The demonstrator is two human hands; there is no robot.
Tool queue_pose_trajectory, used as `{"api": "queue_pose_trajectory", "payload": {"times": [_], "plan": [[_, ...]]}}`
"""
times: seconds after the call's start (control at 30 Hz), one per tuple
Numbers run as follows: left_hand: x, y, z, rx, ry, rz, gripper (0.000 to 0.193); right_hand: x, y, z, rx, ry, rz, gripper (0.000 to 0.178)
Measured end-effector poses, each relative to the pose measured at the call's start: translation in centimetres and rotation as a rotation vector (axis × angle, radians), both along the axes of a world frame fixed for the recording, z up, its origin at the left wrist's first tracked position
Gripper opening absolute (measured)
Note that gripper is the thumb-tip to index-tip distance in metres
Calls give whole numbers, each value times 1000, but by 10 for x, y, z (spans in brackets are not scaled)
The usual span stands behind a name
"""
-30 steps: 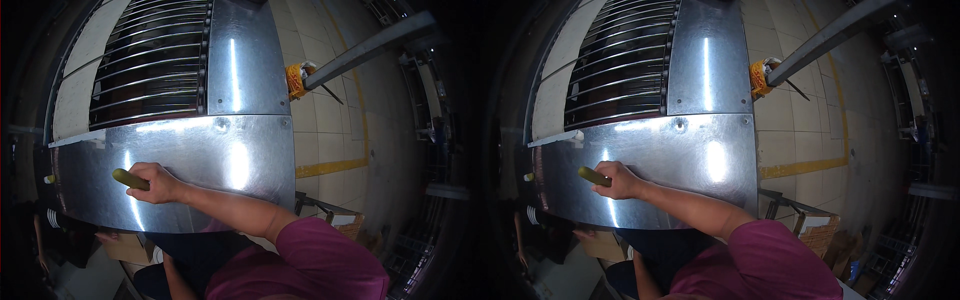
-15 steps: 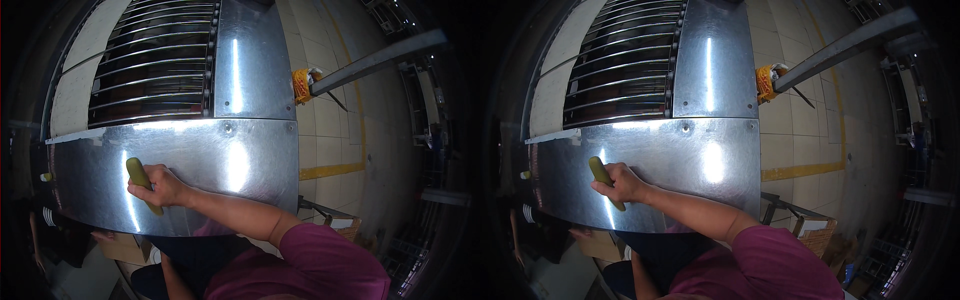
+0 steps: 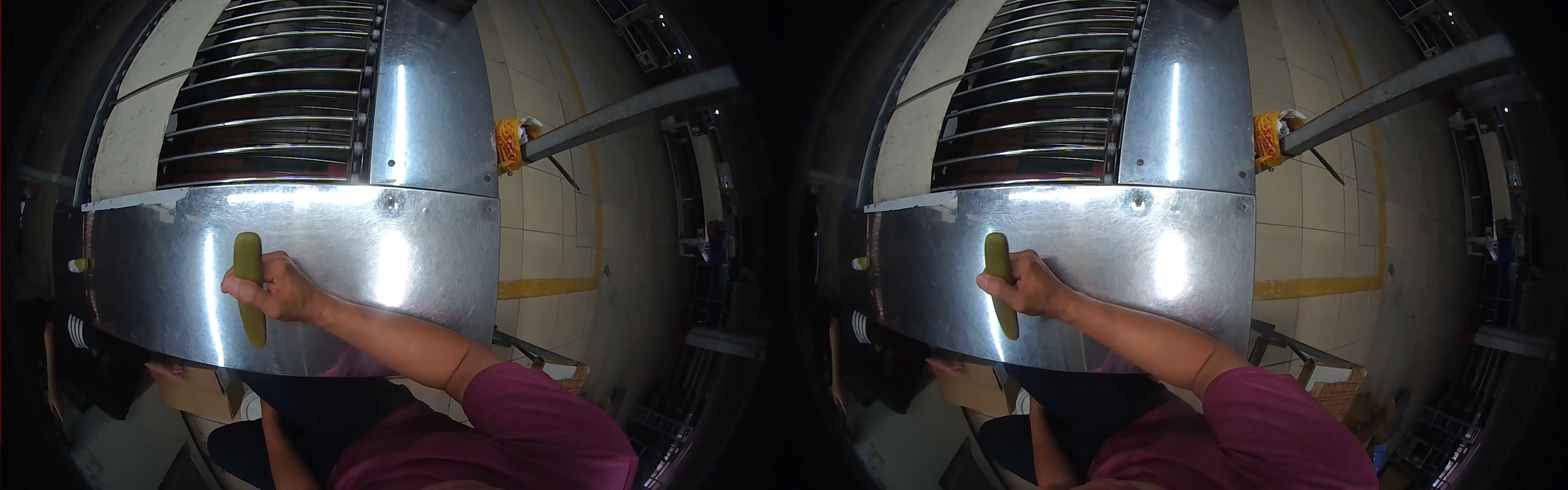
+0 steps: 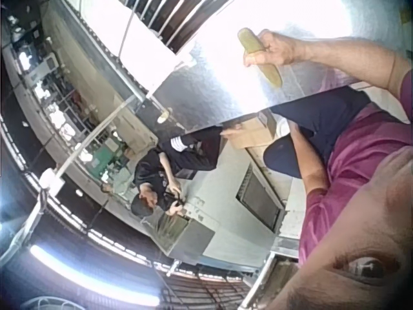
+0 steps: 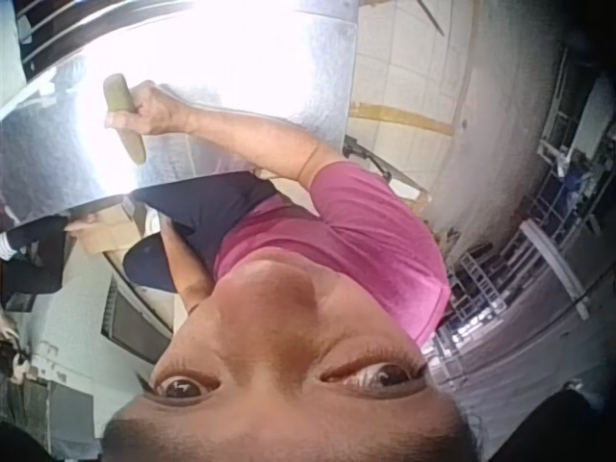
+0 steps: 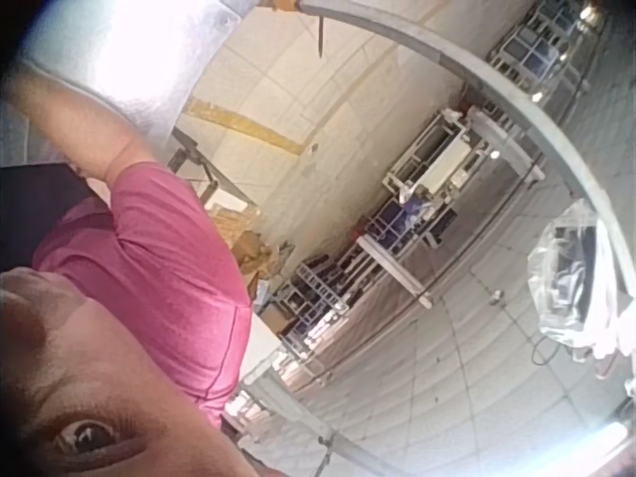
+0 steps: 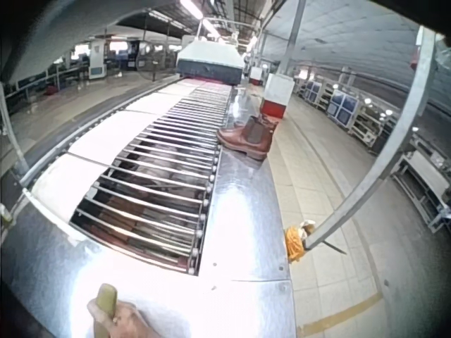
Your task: Polishing a brown leather boot using a yellow sponge applicator.
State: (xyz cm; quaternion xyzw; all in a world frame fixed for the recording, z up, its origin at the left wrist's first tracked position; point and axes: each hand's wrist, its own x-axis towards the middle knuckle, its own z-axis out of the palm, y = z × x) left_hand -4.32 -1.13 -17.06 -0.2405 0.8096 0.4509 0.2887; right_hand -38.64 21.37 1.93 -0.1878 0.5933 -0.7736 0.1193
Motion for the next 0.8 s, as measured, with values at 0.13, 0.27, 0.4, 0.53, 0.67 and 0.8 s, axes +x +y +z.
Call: {"api": "queue_pose_trajectory", "payload": {"times": [0.13,0.27,0.4,0.53,0.67,0.8], "plan": [[-2,0,-12,-1,16,19,49,3,0,-8,44,-17,26,45],[-2,-1,-23,-3,24,31,48,1,6,-7,-28,-10,-13,38],[7,-20,-36,-36,50,69,47,-6,7,-3,-80,73,140,55],[-27,19,-15,30,-40,256,45,-2,10,-23,109,15,73,56],[18,-13,23,-200,105,334,46,4,-7,-23,251,168,70,25],[33,-35,85,-301,296,324,47,-15,7,-73,387,402,63,34]]}}
